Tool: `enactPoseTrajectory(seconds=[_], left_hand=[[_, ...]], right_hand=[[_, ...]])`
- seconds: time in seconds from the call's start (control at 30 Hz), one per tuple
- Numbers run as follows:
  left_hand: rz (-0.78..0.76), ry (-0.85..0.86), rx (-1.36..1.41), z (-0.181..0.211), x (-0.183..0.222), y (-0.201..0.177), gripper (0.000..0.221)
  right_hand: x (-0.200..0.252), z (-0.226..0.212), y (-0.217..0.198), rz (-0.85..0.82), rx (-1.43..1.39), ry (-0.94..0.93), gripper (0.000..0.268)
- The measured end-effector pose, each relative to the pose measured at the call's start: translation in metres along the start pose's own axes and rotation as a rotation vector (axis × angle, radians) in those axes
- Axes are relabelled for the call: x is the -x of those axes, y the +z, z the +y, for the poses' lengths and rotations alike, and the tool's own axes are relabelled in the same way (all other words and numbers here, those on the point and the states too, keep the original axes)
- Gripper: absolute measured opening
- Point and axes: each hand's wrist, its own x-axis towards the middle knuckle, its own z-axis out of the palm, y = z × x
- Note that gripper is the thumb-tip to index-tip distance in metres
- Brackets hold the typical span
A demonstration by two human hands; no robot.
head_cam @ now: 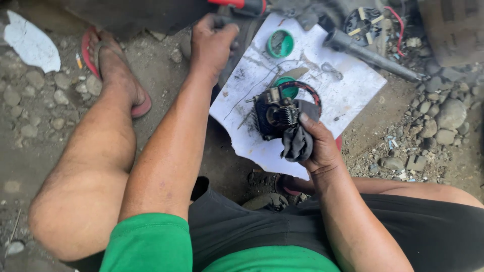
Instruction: Soldering wires and assembling components of an alternator stator on the ground.
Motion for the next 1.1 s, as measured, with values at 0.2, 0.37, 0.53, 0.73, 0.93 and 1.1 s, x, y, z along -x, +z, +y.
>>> enactPoseTrajectory(seconds=[0.2, 0.37, 0.53, 0.73, 0.93, 1.1], left_hand=[[-0.406, -0.151, -0.867, 0.036, 0.074, -0.039, 0.006], [-0.447, 0.062, -0.985, -0.013, 0.093, -0.047, 0.022], [-0.4, 0.15, -0.964, 0.006, 0.06, -0.017, 0.022], [-0.764, 0.373, -1.08, 0.049, 0.041, 0.092, 0.022], [-0.932, 0.425, -1.446, -0.044, 0.011, 0.176, 0.02], [-1.001, 0.348, -1.652, -0.066, -0.002, 0.204, 0.028]], right_hand=[[-0.002, -0.006, -0.002, 0.014, 0.034, 0.012, 0.038], [-0.009, 0.001, -0.021, 0.026, -0.01, -0.044, 0.029], [-0.007, 0.002, -0.024, 0.062, -0.084, -0.025, 0.031], [-0.001, 0.007, 0.0, 0.034, -0.085, -0.062, 0.026], [0.011, 0.007, 0.035, 0.043, -0.094, -0.079, 0.016], [0.022, 0.003, 0.06, 0.061, -0.102, -0.109, 0.01]])
